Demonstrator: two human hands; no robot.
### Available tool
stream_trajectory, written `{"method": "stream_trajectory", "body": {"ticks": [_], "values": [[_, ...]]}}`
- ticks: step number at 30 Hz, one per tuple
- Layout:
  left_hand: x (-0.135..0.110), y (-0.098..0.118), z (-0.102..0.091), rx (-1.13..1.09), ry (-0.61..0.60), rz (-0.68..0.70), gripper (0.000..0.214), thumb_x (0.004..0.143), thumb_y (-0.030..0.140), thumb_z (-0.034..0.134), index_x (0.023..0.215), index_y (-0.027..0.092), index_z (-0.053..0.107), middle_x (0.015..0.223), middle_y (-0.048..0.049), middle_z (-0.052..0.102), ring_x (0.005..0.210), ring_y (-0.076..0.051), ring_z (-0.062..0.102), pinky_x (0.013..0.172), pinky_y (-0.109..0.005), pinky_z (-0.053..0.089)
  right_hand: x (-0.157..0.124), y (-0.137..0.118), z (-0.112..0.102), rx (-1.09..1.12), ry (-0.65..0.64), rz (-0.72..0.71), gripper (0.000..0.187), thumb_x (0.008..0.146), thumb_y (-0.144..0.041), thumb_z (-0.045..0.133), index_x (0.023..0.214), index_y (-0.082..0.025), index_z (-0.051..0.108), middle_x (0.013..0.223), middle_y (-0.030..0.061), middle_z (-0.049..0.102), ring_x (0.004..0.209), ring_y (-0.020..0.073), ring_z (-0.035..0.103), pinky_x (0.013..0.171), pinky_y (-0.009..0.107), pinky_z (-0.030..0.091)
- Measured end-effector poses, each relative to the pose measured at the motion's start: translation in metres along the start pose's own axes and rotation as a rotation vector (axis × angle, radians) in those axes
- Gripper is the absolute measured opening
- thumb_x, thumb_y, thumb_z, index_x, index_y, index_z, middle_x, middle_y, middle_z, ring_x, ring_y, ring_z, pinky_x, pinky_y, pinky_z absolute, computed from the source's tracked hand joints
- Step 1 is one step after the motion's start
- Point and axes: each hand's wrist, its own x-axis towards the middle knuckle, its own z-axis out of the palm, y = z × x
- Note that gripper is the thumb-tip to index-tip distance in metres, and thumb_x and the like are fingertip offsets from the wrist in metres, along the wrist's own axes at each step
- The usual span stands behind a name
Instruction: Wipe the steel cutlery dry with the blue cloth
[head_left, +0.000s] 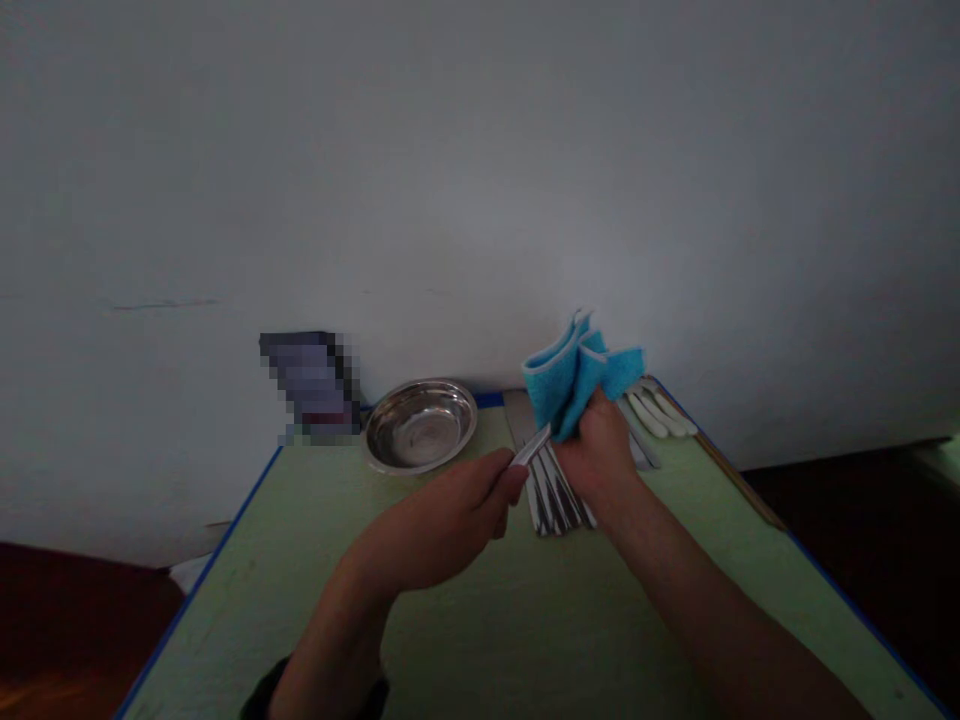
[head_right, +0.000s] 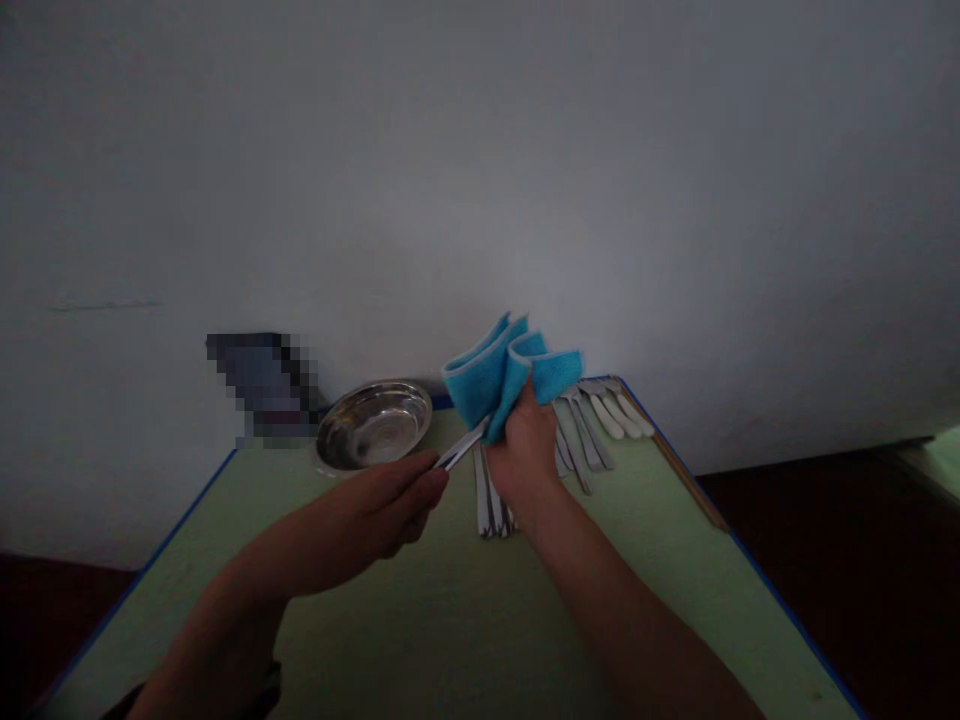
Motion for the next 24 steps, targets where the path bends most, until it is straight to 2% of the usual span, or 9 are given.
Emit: {"method": "stream_trajectory", "body": {"ticks": [3,6,10,15,19,24], "values": [[-0.008,0.006,-0.006,0.024,-0.011,-0.015,0.035,0.094,0.042,0.028,0.074,0.019,0.046,0.061,0.0031,0.051,0.055,-0.011,0.048,0.052,-0.023,0.038,0.011,-0.017,-0.001,0.152,0.064,0.066,0.023,0.077,-0.020,0.054,0.056,-0.019,0.044,0.046,-0.0094,0.051,0.040,0.0047,0.046,0.041,0.015,0.042],[-0.015,0.012,-0.009,0.013,-0.033,-0.035,0.035,0.093,0.042,0.030,0.073,0.019,0.047,0.061,0.0037,0.051,0.055,-0.011,0.047,0.052,-0.023,0.037,0.018,-0.038,-0.004,0.302,0.029,0.112,0.025,0.082,-0.016,0.046,0.057,-0.018,0.045,0.042,-0.0097,0.043,0.033,0.0020,0.036,0.034,0.011,0.031],[-0.017,0.014,-0.012,-0.047,-0.013,-0.007,0.033,0.093,0.040,0.033,0.073,0.019,0.050,0.060,0.0046,0.049,0.055,-0.010,0.047,0.051,-0.022,0.037,0.020,-0.055,-0.007,0.406,-0.006,0.100,0.025,0.087,-0.021,0.039,0.064,-0.018,0.050,0.044,-0.0092,0.041,0.033,0.0014,0.035,0.032,0.010,0.027],[-0.008,0.008,-0.009,-0.167,0.037,0.032,0.035,0.093,0.040,0.030,0.076,0.018,0.052,0.056,0.0060,0.042,0.050,-0.008,0.041,0.048,-0.020,0.035,0.008,-0.045,0.000,0.383,-0.042,0.048,0.023,0.087,-0.018,0.040,0.065,-0.018,0.049,0.045,-0.0096,0.039,0.034,0.0025,0.034,0.035,0.013,0.029],[-0.002,0.007,-0.005,-0.192,0.032,0.034,0.035,0.093,0.040,0.030,0.076,0.018,0.051,0.054,0.0067,0.040,0.047,-0.008,0.039,0.046,-0.019,0.034,-0.001,-0.033,0.007,0.352,-0.055,0.052,0.021,0.085,-0.016,0.044,0.065,-0.018,0.048,0.044,-0.0101,0.036,0.035,0.0026,0.034,0.036,0.013,0.030],[-0.005,0.012,-0.007,-0.208,-0.020,0.019,0.035,0.093,0.039,0.030,0.072,0.018,0.048,0.053,0.0066,0.042,0.046,-0.007,0.039,0.044,-0.018,0.033,0.003,-0.043,0.005,0.346,-0.027,0.112,0.024,0.088,-0.017,0.037,0.067,-0.018,0.050,0.045,-0.0088,0.039,0.034,0.0032,0.033,0.035,0.014,0.029]]}}
